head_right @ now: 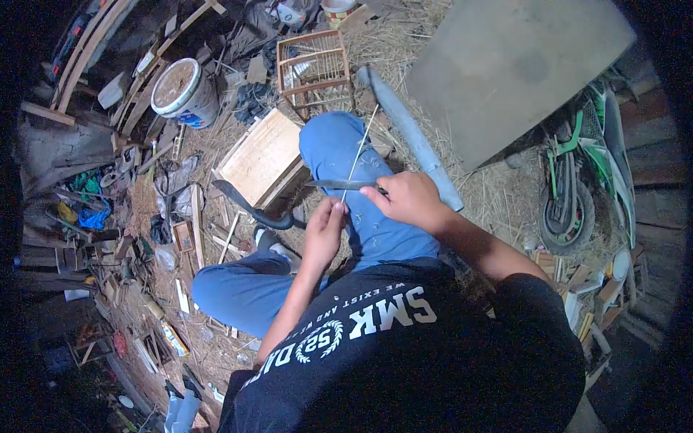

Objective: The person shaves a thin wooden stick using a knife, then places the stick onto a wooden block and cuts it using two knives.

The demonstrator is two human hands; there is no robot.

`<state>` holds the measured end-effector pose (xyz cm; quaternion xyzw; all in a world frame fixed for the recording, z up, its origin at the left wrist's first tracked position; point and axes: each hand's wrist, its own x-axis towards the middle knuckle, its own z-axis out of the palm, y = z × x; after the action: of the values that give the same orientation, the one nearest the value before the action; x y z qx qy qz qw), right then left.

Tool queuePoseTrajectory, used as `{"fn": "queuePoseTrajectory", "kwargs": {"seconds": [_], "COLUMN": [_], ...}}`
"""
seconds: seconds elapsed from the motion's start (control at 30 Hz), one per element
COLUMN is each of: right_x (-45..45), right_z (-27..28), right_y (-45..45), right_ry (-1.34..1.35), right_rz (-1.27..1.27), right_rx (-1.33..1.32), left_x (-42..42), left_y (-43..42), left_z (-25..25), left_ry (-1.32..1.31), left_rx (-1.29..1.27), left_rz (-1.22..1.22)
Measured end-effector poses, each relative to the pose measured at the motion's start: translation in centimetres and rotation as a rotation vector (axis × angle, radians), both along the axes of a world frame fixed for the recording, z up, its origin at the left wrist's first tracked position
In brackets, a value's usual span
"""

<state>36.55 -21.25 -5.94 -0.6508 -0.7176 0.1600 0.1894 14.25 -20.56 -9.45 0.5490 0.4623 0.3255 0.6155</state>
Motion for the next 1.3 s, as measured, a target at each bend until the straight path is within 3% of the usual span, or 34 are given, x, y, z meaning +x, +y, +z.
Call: {"fn": "queuePoseTrajectory", "kwargs": {"seconds": [0.3, 0.4, 0.5, 0.57, 0.63, 0.77, 0.97, 1.1, 1.2, 1.3], "right_x": [0.1, 0.1, 0.3, 0.2, 0.2, -0.1, -0.3, -0.1, 0.2, 0.2], "right_z": [0.3, -0.2, -0.4, -0.5, -0.7, -0.4, -0.1, 0.0, 0.0, -0.1], "right_y": [0.1, 0.0, 0.1, 0.0, -0.1, -0.1, 0.1, 0.3, 0.4, 0.4], "right_ry": [-0.088, -0.08, -0.054, -0.025, -0.012, 0.015, -0.024, -0.042, -0.054, -0.037], "right_rz": [0.03, 0.005, -0.043, -0.049, -0.042, 0.006, 0.055, 0.028, -0.004, -0.04], "right_rx": [0.018, 0.04, 0.025, 0.006, 0.02, 0.056, 0.026, -0.011, -0.048, -0.039], "left_x": [-1.0, -4.3, -6.9, -7.4, -7.2, -4.0, 0.7, -0.6, -4.0, -7.8], "left_y": [-0.5, -3.1, -5.0, -5.3, -5.1, -3.0, 1.2, 0.9, -1.4, -4.0], "left_z": [-2.3, -2.5, -0.7, 0.2, 0.4, -0.1, -0.3, -0.7, -0.2, 0.8], "left_ry": [0.085, 0.275, 0.288, 0.308, 0.279, 0.276, 0.03, -0.036, 0.155, 0.173], "left_rx": [0.151, 0.09, -0.018, 0.079, -0.025, 0.057, -0.037, -0.045, -0.127, -0.098], "left_rz": [0.062, 0.017, 0.031, 0.038, 0.045, 0.049, 0.029, -0.024, -0.058, -0.037]}}
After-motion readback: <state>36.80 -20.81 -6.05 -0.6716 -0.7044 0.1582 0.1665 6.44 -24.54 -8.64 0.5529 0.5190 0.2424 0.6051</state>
